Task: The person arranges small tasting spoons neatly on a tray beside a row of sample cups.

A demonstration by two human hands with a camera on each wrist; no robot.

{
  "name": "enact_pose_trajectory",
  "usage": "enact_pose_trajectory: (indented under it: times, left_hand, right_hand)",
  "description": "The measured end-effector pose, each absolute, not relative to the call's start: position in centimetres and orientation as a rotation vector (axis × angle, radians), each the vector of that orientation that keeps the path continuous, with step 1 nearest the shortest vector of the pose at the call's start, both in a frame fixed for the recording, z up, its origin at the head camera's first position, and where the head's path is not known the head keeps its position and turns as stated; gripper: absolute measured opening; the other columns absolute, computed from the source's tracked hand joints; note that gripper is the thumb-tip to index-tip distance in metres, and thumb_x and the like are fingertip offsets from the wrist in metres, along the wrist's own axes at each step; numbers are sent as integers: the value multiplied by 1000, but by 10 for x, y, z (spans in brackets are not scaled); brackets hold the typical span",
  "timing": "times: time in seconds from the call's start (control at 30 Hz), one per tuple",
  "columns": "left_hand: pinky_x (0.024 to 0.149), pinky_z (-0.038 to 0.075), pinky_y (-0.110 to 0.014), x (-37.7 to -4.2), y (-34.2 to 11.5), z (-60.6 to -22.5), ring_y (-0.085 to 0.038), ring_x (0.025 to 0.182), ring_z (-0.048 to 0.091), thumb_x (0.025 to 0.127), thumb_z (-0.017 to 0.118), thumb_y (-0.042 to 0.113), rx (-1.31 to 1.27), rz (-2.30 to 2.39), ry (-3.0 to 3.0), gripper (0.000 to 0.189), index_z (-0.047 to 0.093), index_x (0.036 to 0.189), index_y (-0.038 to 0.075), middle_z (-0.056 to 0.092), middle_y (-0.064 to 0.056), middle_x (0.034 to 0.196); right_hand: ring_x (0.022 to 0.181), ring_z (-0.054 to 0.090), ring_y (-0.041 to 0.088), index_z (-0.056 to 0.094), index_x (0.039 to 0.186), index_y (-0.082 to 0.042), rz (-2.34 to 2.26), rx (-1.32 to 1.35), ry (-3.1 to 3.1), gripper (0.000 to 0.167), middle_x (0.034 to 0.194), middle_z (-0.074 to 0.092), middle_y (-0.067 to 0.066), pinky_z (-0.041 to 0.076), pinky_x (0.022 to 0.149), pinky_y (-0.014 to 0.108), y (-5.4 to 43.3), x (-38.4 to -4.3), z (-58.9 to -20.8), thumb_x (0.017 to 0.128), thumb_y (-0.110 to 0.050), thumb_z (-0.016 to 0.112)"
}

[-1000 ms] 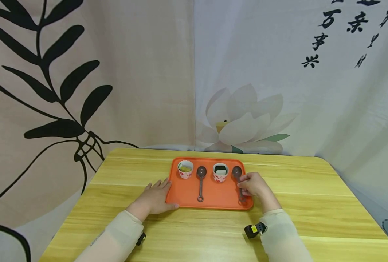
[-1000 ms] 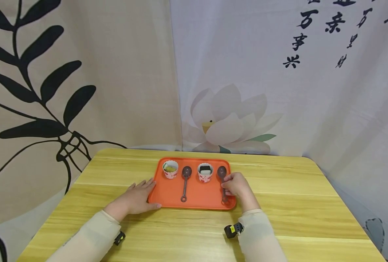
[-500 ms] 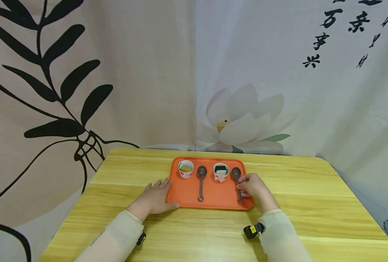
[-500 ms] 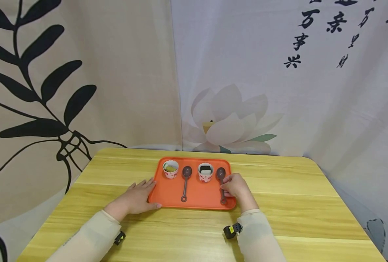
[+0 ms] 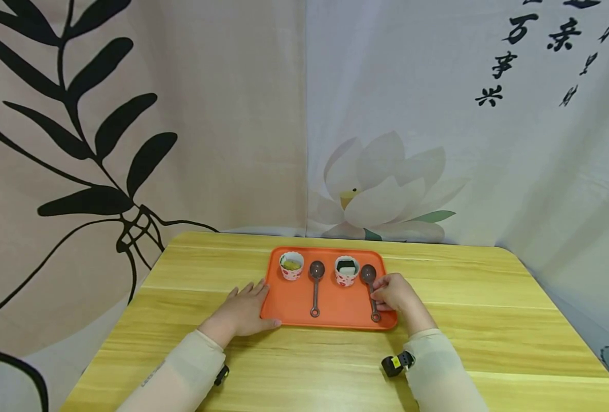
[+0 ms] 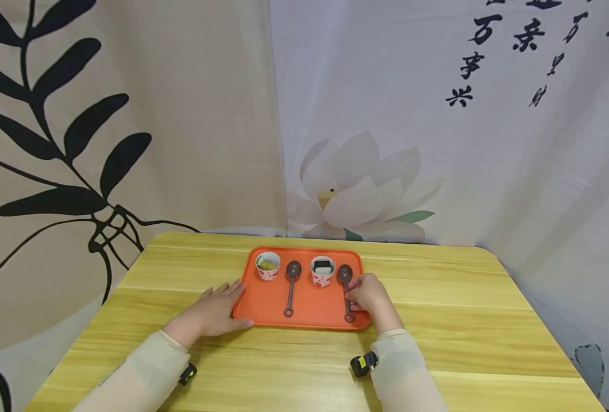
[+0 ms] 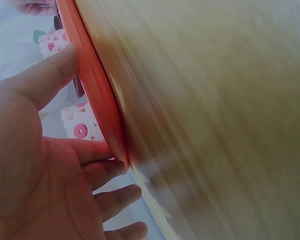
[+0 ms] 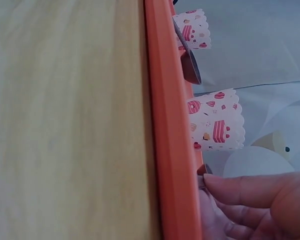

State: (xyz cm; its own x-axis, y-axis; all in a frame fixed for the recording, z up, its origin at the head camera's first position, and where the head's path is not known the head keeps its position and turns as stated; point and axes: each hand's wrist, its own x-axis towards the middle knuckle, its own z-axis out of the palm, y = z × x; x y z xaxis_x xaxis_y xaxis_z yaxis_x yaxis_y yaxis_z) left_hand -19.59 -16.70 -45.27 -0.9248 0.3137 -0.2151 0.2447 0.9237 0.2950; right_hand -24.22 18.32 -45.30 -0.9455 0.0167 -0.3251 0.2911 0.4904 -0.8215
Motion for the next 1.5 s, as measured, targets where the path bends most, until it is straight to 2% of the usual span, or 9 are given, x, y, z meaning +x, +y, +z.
enact_pose_trajectory:
  times: [0.3, 1.5]
  left_hand:
    - [116, 17, -64, -196, -167, -452, -45, 146, 25, 89, 68, 58, 416, 383, 2822, 94, 35, 154, -2, 28, -17, 162]
    - [116, 17, -64, -194, -166, -449, -45, 147, 25, 89, 68, 58, 411, 384, 2821, 94, 35, 154, -3, 28, -18, 162]
  right_hand:
    - [62, 62, 18, 60, 103, 9, -1409, 258, 2503, 14, 79, 61, 11, 60, 60, 33, 182, -242, -455, 90, 10, 65]
    - [63, 65, 18, 62, 105, 9, -1441, 304, 2476, 13, 83, 62, 14, 60, 61, 32, 186, -239, -453, 93, 6, 64]
